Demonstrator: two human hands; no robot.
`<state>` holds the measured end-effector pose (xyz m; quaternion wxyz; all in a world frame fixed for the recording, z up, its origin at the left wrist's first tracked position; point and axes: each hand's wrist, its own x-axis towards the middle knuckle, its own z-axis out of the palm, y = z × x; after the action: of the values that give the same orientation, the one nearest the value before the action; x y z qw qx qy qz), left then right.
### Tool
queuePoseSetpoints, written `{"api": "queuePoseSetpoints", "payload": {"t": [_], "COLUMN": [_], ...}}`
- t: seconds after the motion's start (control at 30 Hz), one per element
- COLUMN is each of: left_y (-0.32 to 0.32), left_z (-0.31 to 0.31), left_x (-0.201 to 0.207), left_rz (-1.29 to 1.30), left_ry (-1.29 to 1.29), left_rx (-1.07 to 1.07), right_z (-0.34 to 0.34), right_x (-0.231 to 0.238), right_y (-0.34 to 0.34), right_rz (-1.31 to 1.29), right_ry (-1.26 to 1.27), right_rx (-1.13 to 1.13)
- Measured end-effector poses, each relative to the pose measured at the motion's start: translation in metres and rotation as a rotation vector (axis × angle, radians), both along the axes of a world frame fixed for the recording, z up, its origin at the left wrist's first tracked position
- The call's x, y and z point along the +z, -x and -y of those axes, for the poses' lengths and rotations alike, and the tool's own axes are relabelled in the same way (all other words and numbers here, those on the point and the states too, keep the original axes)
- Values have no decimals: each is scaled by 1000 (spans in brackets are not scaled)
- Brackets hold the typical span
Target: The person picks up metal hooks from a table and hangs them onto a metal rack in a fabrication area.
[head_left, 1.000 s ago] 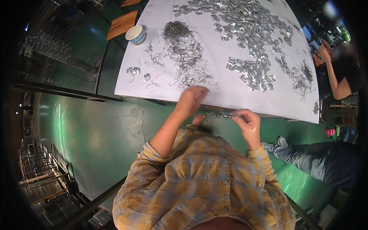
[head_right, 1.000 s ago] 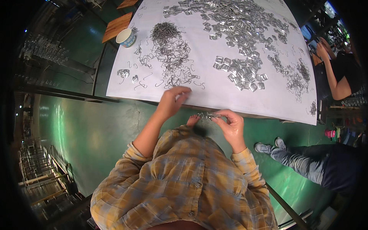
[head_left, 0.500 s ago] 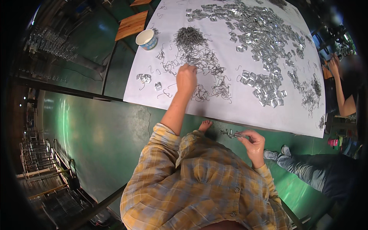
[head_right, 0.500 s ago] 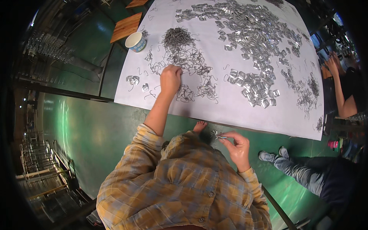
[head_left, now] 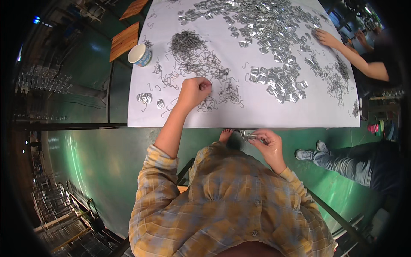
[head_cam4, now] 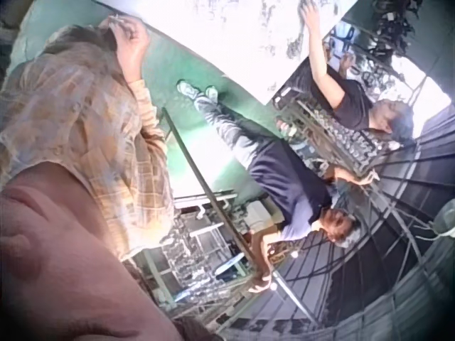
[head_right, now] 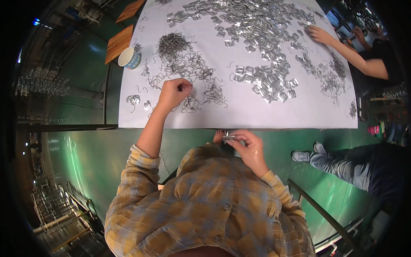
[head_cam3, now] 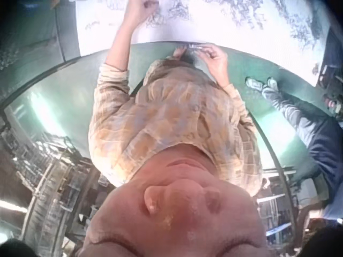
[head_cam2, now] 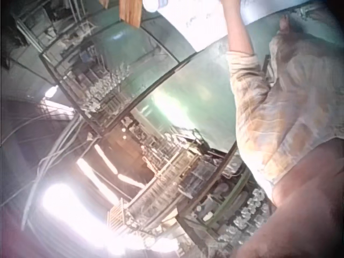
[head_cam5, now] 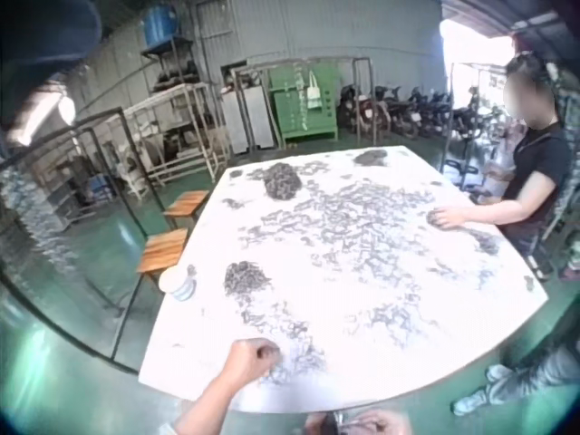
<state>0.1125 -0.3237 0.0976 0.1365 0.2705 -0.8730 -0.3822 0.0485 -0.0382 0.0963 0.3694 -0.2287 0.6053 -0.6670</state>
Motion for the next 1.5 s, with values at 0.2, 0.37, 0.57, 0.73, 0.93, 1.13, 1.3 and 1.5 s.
{"api": "queuePoseSetpoints", "payload": {"t": [0.2,0.37,0.57,0.73,0.93,1.13,1.3,1.5], "left_y": [-18,-20,-22,-23,-24,-26,-30,-28], "left_z": [-101,-113,-125,-142,-153,-154,-152,-144], "left_x": [24,23,25,31,21,21,14,16], "left_rz": [-198,-276,-310,-271,-321,-318,-362,-435], "left_ry": [-307,-292,-384,-342,-294,-283,-269,-236], "left_rx": [-357,-510,-483,-320,-249,-267,-324,-457], "right_z": [5,-1,-8,-15,-19,-23,-23,-22], "right_x": [3,6,13,14,2,7,1,2], "right_y": [5,7,9,11,7,1,0,2], "right_rz": [11,-31,-20,-191,-205,-203,-159,-6], "right_ry": [11,44,74,23,-10,0,8,66], "right_rx": [50,108,154,104,51,22,41,54]}}
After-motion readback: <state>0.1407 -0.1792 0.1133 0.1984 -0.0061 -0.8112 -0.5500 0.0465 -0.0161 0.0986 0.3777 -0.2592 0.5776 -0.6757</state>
